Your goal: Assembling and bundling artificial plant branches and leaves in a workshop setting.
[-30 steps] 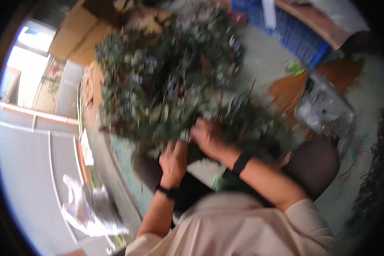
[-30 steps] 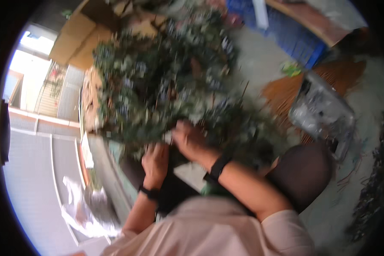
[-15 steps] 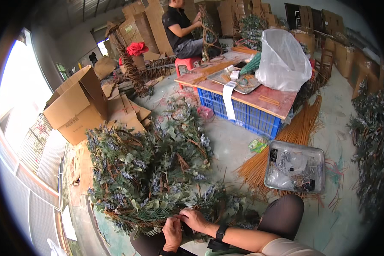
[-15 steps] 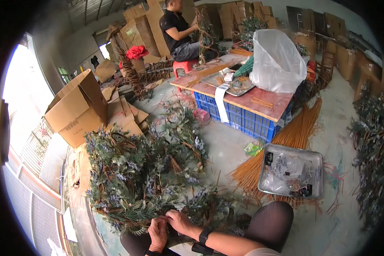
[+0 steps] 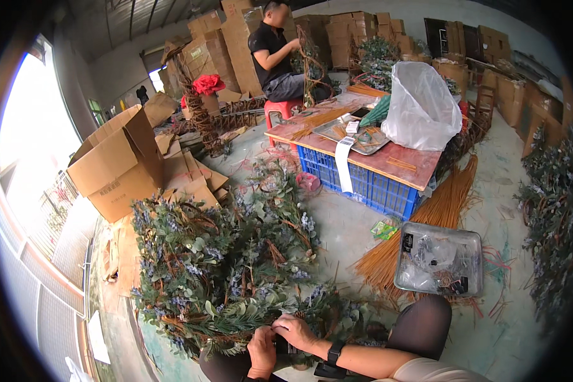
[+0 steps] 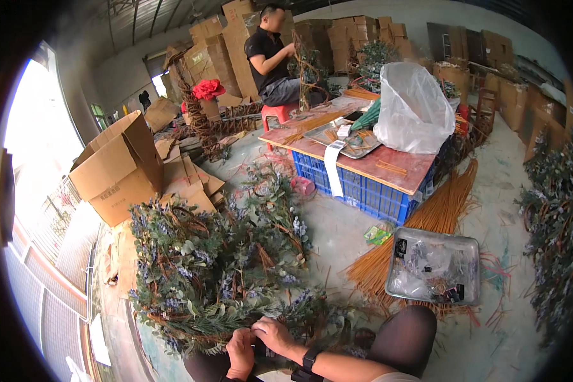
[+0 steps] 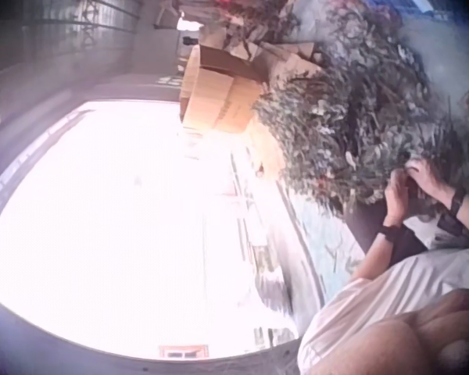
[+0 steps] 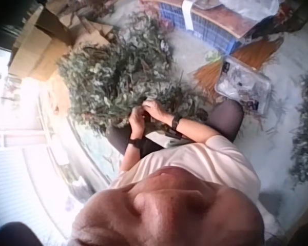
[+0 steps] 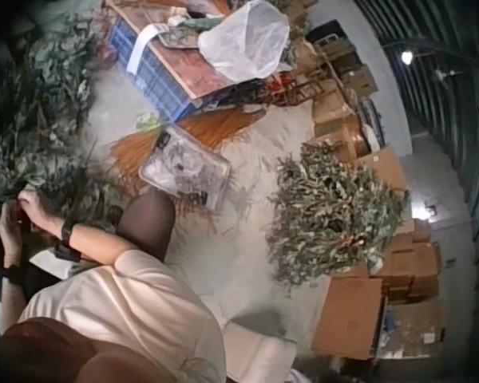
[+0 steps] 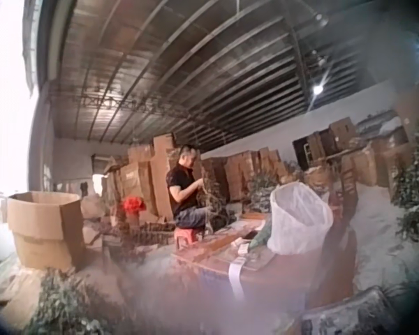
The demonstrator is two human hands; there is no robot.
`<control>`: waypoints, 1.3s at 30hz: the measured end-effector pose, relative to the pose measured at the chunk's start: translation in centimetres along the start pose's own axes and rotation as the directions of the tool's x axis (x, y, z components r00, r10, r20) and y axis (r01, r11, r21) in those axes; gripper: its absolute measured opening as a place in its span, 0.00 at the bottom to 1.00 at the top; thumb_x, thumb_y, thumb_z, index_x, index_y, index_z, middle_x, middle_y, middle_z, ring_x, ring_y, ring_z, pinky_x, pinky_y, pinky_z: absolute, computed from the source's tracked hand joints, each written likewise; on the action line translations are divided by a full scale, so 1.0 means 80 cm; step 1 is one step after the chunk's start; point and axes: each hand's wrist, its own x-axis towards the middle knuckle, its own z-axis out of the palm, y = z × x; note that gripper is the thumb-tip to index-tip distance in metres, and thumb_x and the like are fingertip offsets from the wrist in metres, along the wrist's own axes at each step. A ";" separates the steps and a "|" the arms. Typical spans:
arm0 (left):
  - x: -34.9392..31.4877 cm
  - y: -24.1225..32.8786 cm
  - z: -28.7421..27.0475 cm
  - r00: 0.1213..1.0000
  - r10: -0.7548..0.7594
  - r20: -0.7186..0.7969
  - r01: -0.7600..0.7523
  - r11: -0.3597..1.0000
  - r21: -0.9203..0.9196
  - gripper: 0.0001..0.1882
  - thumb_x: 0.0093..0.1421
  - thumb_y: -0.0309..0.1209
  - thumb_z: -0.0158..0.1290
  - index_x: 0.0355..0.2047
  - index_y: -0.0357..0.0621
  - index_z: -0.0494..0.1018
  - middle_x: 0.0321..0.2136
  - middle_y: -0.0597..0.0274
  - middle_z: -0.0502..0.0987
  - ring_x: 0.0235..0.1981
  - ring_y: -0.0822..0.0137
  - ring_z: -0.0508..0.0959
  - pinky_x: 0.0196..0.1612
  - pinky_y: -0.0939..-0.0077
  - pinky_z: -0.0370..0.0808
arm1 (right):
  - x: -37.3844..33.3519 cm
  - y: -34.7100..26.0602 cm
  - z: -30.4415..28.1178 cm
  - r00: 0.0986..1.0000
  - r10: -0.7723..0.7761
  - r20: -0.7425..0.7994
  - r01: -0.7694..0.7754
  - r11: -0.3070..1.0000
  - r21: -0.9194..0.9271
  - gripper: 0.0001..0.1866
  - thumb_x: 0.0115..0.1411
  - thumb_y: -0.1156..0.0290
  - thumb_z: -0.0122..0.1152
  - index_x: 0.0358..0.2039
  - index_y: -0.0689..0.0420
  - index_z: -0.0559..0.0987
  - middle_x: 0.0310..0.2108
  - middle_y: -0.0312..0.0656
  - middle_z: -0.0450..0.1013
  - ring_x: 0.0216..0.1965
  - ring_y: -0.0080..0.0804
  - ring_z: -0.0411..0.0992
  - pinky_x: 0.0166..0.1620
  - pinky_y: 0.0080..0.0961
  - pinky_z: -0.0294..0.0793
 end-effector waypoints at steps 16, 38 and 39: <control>0.007 0.036 -0.008 0.988 -0.146 -0.043 0.149 0.985 0.081 0.04 0.53 0.21 0.43 0.30 0.38 0.66 0.20 0.49 0.72 0.22 0.52 0.74 0.24 0.67 0.69 | 0.010 -0.026 -0.011 0.913 -0.339 0.225 0.404 0.817 -0.411 0.03 0.46 0.74 0.46 0.23 0.58 0.67 0.24 0.41 0.62 0.31 0.35 0.64 0.34 0.26 0.67; 0.018 0.008 -0.009 0.985 0.132 0.111 -0.150 0.973 0.173 0.09 0.47 0.17 0.42 0.29 0.38 0.69 0.26 0.49 0.71 0.29 0.48 0.72 0.31 0.64 0.70 | 0.020 -0.019 -0.030 0.991 0.084 0.104 -0.102 0.977 0.185 0.05 0.53 0.75 0.48 0.25 0.63 0.69 0.21 0.52 0.66 0.25 0.40 0.68 0.29 0.28 0.66; 0.021 0.019 -0.012 0.988 0.145 0.057 -0.153 0.970 0.191 0.07 0.49 0.18 0.44 0.28 0.39 0.69 0.24 0.51 0.71 0.27 0.50 0.72 0.28 0.65 0.69 | 0.021 -0.023 -0.034 0.979 0.138 0.148 -0.171 0.956 0.240 0.05 0.53 0.75 0.48 0.25 0.64 0.70 0.22 0.50 0.67 0.25 0.37 0.69 0.30 0.27 0.67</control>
